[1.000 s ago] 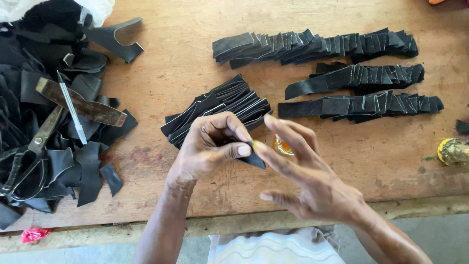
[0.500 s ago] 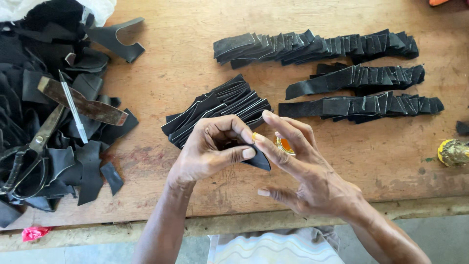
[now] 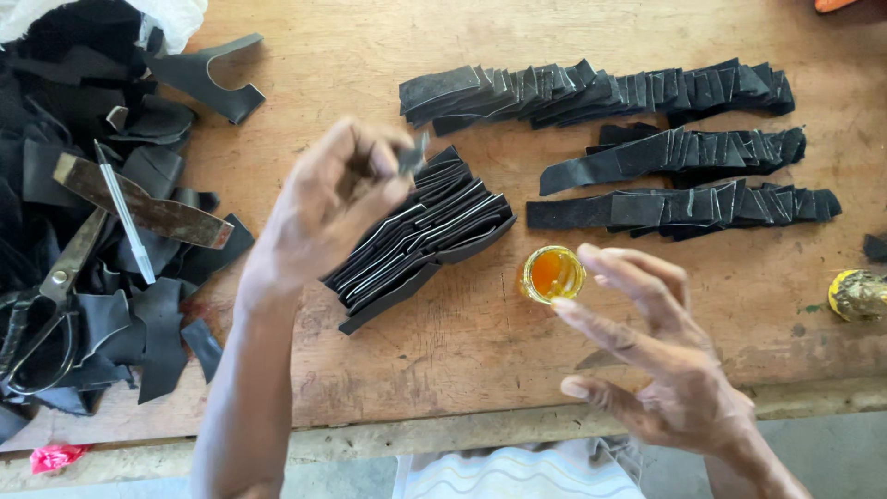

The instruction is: The person repeatedly picks up small black leather pieces, applies a yellow adhesive from a small container to one edge, and places the treated piece onto a growing stack on the table. The process is repeated continuously throughout the clip.

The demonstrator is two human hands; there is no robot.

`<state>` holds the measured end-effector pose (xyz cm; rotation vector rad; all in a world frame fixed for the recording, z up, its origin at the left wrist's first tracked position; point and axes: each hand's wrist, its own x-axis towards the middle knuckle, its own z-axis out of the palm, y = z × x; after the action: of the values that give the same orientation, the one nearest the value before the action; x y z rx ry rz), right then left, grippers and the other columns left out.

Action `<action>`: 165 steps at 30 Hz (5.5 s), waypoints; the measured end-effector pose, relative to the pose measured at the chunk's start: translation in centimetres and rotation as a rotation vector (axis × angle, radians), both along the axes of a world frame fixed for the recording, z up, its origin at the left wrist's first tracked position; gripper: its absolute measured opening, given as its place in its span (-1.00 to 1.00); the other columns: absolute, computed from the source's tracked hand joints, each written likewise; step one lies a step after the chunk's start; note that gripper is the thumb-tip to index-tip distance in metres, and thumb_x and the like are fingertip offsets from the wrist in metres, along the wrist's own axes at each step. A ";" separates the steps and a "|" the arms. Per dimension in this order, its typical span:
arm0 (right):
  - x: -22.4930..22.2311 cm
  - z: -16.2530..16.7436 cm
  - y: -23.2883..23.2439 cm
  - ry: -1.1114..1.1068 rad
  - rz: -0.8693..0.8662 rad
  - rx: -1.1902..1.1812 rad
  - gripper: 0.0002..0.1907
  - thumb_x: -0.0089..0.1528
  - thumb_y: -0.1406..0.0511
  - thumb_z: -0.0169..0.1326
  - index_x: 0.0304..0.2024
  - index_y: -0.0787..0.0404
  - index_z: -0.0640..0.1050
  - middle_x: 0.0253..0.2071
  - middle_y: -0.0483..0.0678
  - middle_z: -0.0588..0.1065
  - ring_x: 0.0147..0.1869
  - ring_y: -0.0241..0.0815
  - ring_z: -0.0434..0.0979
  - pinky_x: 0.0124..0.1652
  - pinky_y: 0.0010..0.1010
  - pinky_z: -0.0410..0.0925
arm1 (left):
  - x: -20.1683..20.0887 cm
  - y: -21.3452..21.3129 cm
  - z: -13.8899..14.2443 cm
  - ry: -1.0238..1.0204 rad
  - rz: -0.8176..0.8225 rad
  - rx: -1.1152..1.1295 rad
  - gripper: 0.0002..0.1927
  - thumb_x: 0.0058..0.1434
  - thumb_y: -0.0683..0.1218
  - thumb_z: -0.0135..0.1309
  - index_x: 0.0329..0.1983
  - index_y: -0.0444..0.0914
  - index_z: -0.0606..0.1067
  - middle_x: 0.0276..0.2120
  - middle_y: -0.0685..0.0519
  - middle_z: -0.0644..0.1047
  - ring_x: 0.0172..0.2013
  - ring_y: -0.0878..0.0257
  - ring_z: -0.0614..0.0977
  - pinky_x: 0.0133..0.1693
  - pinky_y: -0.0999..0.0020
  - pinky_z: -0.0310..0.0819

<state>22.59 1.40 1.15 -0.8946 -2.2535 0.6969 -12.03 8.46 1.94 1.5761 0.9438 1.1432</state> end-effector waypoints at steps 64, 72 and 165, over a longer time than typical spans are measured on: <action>1.2 3.4 3.5 -0.137 -0.096 0.322 -0.62 0.18 0.09 0.26 -0.15 0.24 0.59 0.32 0.13 0.29 0.37 0.05 0.26 0.28 0.01 0.21 | 3.3 -4.5 0.0 -0.430 0.310 -0.184 -0.63 0.18 -0.33 0.28 0.00 -0.36 0.41 -0.21 -0.11 0.61 -0.25 0.21 0.71 -0.23 0.34 0.70; -1.9 0.6 2.3 0.080 -0.036 0.127 -0.33 0.24 -0.09 0.17 0.32 -0.05 0.40 0.49 0.01 0.13 0.56 -0.04 0.10 0.33 -0.16 0.36 | 6.0 -5.5 -3.2 -0.927 0.162 -0.500 -0.74 0.21 -0.38 0.23 -0.12 -0.44 0.40 -0.22 -0.23 0.61 -0.27 0.06 0.74 -0.21 0.26 0.72; -1.3 -5.6 2.8 -0.107 -0.212 -0.363 0.28 -0.07 0.22 0.43 0.47 0.15 -0.12 0.13 0.06 0.50 0.22 0.01 0.52 0.22 0.03 0.36 | -0.7 9.4 -5.6 0.484 0.264 -0.081 -0.86 0.14 -0.17 0.29 -0.22 -0.12 0.66 0.11 0.03 0.57 0.18 0.19 0.56 0.16 0.29 0.51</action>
<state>21.30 4.20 -4.44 -1.3511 -2.1149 0.9964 -12.68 17.89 -3.69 1.7326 1.5341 0.8934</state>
